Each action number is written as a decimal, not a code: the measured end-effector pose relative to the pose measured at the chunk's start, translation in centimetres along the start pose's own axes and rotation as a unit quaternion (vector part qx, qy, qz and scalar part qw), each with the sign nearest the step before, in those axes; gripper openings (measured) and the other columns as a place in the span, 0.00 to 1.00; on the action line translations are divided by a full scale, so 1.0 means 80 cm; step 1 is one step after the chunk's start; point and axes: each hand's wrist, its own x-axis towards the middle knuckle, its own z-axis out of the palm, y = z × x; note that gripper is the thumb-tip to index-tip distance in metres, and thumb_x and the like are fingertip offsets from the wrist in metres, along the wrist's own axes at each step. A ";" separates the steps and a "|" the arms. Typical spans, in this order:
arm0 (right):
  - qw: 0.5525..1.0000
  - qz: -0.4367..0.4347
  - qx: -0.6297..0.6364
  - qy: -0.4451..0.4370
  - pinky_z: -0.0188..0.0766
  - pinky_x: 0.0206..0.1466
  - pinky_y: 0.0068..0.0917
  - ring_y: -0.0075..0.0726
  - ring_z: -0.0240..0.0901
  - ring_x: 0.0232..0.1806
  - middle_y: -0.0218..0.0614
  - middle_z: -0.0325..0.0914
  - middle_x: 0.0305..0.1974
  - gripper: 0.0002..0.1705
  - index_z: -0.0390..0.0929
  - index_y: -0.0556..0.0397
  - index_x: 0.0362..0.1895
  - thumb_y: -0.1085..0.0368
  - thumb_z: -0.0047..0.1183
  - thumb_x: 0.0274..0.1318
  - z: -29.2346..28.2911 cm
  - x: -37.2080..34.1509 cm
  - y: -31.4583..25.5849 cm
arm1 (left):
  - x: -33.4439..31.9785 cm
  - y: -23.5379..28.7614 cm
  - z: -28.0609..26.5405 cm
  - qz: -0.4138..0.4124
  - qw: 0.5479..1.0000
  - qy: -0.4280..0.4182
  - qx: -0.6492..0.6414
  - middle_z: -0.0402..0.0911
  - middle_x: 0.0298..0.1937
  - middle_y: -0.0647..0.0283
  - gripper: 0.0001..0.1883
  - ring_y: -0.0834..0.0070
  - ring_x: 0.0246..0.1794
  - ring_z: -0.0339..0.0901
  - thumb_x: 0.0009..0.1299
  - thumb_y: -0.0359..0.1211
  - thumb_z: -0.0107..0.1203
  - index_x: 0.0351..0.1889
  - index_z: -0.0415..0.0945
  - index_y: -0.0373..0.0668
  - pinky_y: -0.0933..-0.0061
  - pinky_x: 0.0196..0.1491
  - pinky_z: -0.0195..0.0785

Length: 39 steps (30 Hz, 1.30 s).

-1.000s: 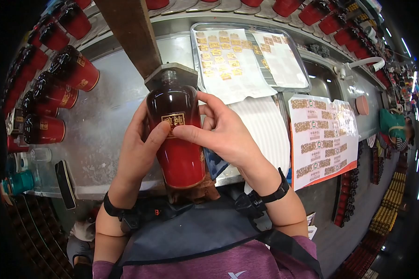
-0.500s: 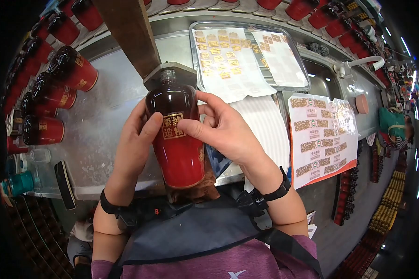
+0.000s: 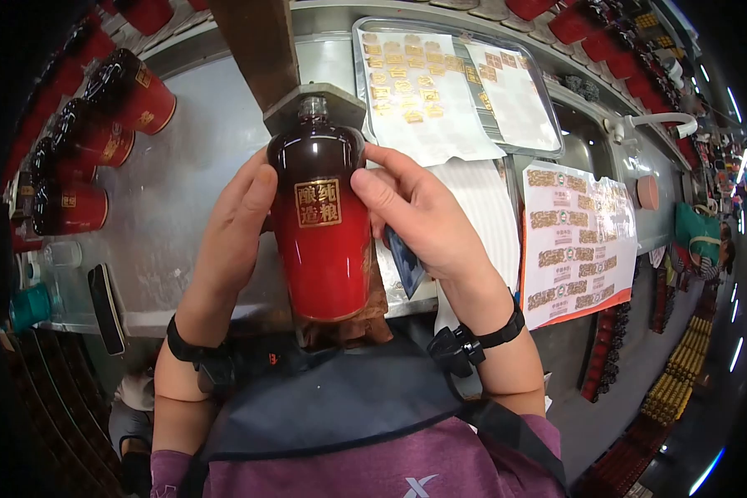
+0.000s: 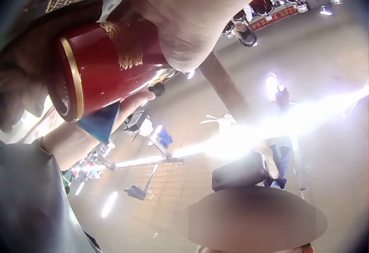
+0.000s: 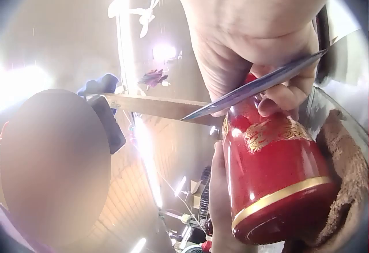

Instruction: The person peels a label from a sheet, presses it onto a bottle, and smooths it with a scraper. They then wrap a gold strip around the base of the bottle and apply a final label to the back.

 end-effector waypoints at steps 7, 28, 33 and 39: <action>0.999 -0.027 0.001 -0.028 0.68 0.39 0.17 0.17 0.71 0.35 0.28 0.76 0.36 0.38 0.59 0.69 0.69 0.57 0.59 0.66 -0.002 -0.001 0.004 | 0.002 -0.012 0.002 0.056 0.995 -0.023 0.085 0.77 0.57 0.59 0.32 0.76 0.56 0.76 0.71 0.35 0.62 0.69 0.62 0.34 0.73 0.59 0.70; 0.998 -0.059 -0.029 -0.019 0.60 0.35 0.14 0.11 0.60 0.30 0.30 0.75 0.42 0.44 0.59 0.68 0.70 0.66 0.69 0.54 -0.003 0.003 0.018 | 0.001 -0.016 -0.005 0.047 0.993 -0.030 0.101 0.72 0.64 0.55 0.40 0.71 0.63 0.72 0.70 0.34 0.64 0.74 0.52 0.31 0.69 0.66 0.65; 0.998 -0.055 -0.039 -0.014 0.59 0.35 0.14 0.11 0.59 0.30 0.30 0.76 0.43 0.44 0.60 0.68 0.70 0.65 0.69 0.54 -0.004 0.003 0.015 | 0.001 -0.021 -0.006 0.048 0.993 -0.024 0.106 0.72 0.64 0.54 0.41 0.70 0.63 0.73 0.69 0.34 0.64 0.75 0.51 0.31 0.68 0.65 0.66; 0.999 -0.037 -0.001 -0.025 0.65 0.37 0.15 0.12 0.65 0.33 0.34 0.78 0.48 0.40 0.60 0.65 0.71 0.64 0.64 0.60 -0.006 -0.005 0.004 | -0.002 -0.021 -0.007 0.054 0.993 -0.026 0.097 0.70 0.67 0.52 0.42 0.69 0.65 0.71 0.72 0.37 0.62 0.76 0.48 0.31 0.68 0.67 0.64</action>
